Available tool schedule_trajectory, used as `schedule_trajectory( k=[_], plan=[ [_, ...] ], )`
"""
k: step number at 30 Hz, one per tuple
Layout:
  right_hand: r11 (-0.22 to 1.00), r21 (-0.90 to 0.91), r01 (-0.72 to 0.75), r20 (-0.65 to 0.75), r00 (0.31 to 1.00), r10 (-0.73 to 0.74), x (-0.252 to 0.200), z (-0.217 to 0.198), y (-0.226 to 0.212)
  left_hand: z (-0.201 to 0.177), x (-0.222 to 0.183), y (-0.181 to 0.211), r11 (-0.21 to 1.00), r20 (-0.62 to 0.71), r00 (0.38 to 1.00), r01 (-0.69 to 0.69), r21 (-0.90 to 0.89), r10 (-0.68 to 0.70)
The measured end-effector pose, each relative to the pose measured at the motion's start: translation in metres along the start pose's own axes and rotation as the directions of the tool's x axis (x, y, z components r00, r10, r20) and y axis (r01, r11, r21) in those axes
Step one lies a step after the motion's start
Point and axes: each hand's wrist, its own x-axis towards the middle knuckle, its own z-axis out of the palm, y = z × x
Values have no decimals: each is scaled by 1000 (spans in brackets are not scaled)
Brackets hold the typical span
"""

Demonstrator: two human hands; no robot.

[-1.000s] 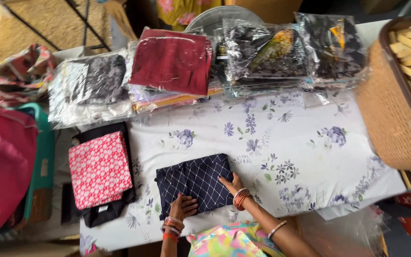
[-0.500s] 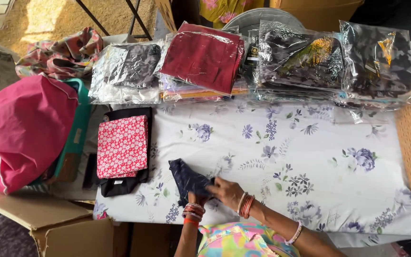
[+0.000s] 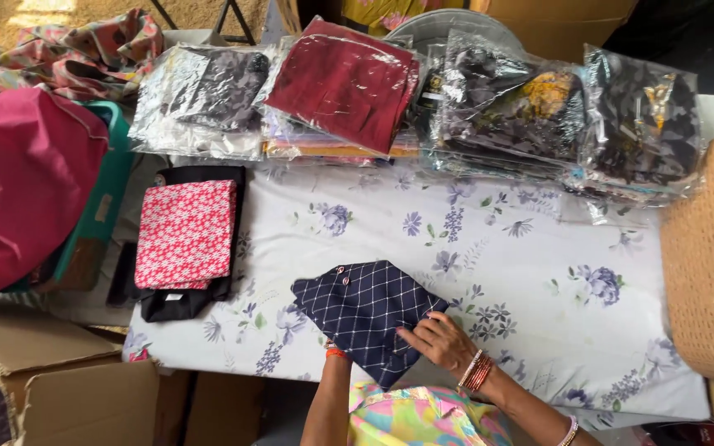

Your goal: The person is folding clothes at the folding station.

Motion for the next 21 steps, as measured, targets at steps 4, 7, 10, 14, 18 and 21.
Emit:
schedule_trajectory(
  k=[4, 7, 10, 14, 18, 21],
  plan=[
    [985, -55, -164, -40, 986, 162, -51, 25, 24, 29, 6, -2, 999, 40, 999, 4, -51, -2],
    [955, -81, -284, 43, 957, 288, -76, 27, 40, 42, 13, -5, 997, 61, 998, 13, -80, -8],
    [910, -69, -409, 151, 897, 415, -96, 27, 54, 52, 17, -9, 994, 78, 997, 25, -103, -18],
    [842, -51, -538, 180, 824, 537, -99, 13, 72, 62, 19, -8, 989, 97, 995, 29, -145, -15],
    [864, -102, -492, 99, 860, 501, -114, 29, 87, 43, 29, 2, 983, 114, 993, 30, -180, -9],
    [780, -87, -619, 31, 781, 623, -135, 52, 81, 14, 27, 21, 984, 282, 953, -145, 103, 111]
  ],
)
